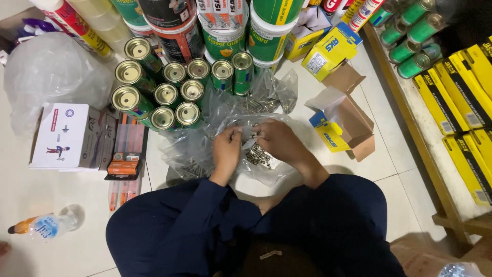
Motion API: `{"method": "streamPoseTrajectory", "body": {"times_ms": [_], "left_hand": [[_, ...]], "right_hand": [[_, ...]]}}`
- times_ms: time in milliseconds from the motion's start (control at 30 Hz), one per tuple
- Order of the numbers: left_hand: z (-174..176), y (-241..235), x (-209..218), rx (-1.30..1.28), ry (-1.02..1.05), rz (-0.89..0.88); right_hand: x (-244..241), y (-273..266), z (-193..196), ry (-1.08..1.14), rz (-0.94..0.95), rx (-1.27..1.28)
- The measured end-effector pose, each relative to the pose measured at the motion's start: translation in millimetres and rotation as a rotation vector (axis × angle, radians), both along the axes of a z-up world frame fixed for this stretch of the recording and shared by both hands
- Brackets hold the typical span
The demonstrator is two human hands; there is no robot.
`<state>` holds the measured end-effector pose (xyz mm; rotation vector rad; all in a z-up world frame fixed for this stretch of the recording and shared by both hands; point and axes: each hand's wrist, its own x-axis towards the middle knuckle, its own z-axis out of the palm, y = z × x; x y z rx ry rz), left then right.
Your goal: The person sits on the floor and sorts small metal hardware items, likely nails or screws, from a large plastic bag into smaller plastic bags. The person handles the items by hand, picking them up and placing them into separate bags.
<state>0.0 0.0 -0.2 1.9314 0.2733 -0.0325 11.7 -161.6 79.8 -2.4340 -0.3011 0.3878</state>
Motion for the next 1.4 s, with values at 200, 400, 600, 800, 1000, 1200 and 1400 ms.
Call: {"method": "streamPoseTrajectory", "body": {"times_ms": [200, 400, 600, 800, 1000, 1200, 1400], "left_hand": [[-6.9, -0.5, 2.6, -0.012, 0.009, 0.021], [-9.7, 0.5, 3.0, -0.009, 0.021, 0.034], [-7.2, 2.8, 1.5, -0.015, 0.051, 0.033], [-13.6, 3.7, 3.3, -0.001, 0.036, 0.04], [-28.7, -0.4, 1.9, 0.021, 0.003, 0.041], [-12.5, -9.2, -0.8, 0.019, -0.022, 0.078], [-17.7, -10.4, 1.3, -0.028, -0.045, 0.132]], "right_hand": [[8.7, -22.2, -47.4, -0.075, -0.114, 0.178], [18.6, -38.9, -170.5, 0.109, 0.022, -0.422], [-7.2, -12.2, -196.7, 0.09, 0.034, -0.391], [2.6, -22.2, -221.4, 0.144, 0.028, -0.39], [6.2, -4.6, -162.3, 0.238, 0.034, -0.408], [14.2, -1.5, -181.3, 0.272, 0.084, -0.449], [18.5, -0.1, -186.7, 0.322, 0.066, -0.445]]}}
